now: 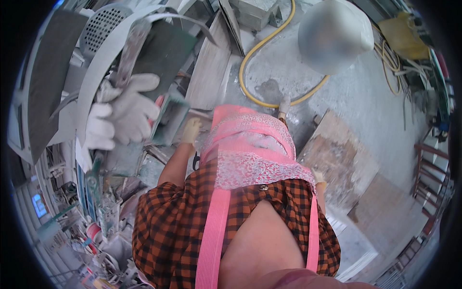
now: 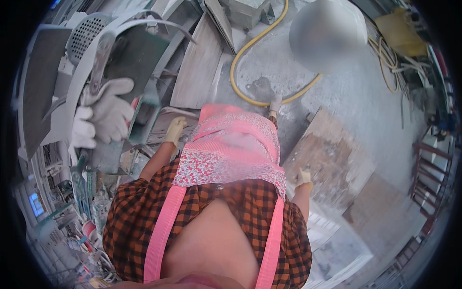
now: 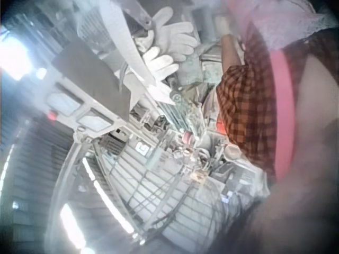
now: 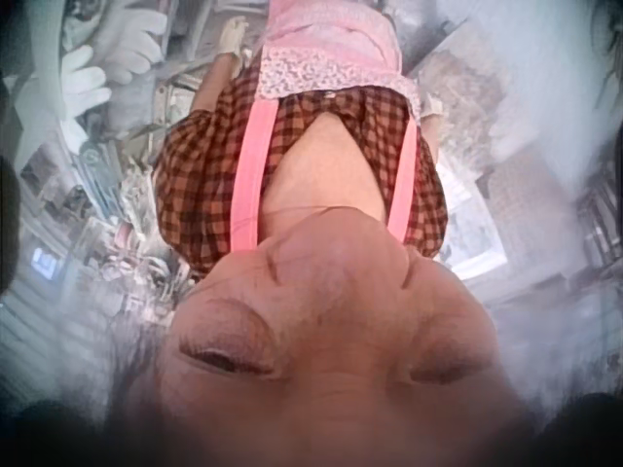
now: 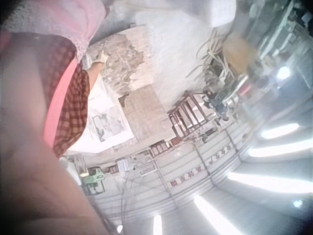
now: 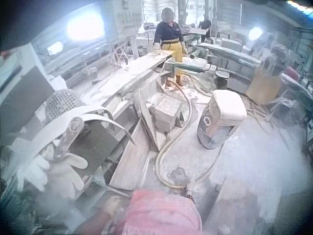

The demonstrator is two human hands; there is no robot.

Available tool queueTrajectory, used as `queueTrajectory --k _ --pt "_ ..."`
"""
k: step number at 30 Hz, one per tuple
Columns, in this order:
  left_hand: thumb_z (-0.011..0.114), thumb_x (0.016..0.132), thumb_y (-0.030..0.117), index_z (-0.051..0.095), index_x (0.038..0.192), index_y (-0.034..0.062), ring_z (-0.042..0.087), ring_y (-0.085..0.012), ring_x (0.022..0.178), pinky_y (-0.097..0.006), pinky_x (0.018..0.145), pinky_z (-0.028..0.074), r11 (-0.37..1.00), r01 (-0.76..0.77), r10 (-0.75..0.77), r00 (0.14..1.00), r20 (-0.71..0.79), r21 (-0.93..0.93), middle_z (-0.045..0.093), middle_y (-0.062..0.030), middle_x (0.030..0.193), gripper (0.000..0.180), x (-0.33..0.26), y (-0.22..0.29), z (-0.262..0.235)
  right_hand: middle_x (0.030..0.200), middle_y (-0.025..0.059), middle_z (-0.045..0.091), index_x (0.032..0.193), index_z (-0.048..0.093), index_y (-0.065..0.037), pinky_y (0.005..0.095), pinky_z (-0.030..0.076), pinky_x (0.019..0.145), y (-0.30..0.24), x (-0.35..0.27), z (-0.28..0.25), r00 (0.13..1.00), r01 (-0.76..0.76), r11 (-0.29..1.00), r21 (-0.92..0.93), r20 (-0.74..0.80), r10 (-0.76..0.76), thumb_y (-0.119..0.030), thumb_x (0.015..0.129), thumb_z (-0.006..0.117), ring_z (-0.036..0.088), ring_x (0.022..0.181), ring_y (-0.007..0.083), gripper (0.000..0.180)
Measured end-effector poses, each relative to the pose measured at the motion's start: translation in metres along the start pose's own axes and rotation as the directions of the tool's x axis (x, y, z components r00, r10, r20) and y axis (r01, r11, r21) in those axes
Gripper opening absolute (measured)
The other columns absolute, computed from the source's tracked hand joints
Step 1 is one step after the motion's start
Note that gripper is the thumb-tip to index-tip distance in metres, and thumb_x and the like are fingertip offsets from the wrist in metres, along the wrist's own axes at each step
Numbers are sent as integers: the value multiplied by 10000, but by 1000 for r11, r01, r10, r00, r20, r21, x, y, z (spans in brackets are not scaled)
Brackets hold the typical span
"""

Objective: The person repeatedly picks up rectangular white tiles from a conveyor belt and stacks them on a nearby pile. The person wears gloves and an apron while handling the tiles one at a time.

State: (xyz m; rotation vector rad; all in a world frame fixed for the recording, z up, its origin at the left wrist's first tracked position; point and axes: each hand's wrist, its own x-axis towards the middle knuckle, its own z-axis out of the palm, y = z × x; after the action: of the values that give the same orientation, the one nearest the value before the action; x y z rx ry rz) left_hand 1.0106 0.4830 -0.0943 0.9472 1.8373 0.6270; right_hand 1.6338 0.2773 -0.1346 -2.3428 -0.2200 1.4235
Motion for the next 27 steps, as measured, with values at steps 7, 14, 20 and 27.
queueTrajectory --k 7,14,20,27 --pt "547 917 258 716 1108 67 681 -349 983 -483 776 548 504 102 -37 995 -97 858 690 -250 1052 319 38 -40 41 627 105 600 939 615 -1 408 463 546 -223 132 -83 887 454 803 -385 115 -447 -418 940 589 603 574 224 418" --pt "448 1010 211 657 1205 38 673 -235 982 -359 918 497 995 96 -96 814 -573 -29 726 -117 1056 334 59 166 120 623 3 490 1019 650 -32 272 363 540 -576 98 -31 821 570 804 -170 94 -563 -469 965 557 442 524 122 450" --pt "510 955 98 679 1172 38 650 -256 1097 -342 966 488 971 -141 -61 629 -775 -191 704 -159 1131 282 175 272 112 648 -9 486 1087 670 -36 288 368 581 -727 87 65 721 692 702 -167 210 -660 -483 971 572 438 591 110 472" --pt "488 1029 328 631 1227 -6 605 -246 1197 -346 1036 454 852 -155 -96 893 -439 -500 666 -168 1219 414 287 421 93 644 -21 497 978 680 -53 247 322 539 -827 91 128 740 655 746 -120 297 -603 -413 980 590 394 540 90 371"
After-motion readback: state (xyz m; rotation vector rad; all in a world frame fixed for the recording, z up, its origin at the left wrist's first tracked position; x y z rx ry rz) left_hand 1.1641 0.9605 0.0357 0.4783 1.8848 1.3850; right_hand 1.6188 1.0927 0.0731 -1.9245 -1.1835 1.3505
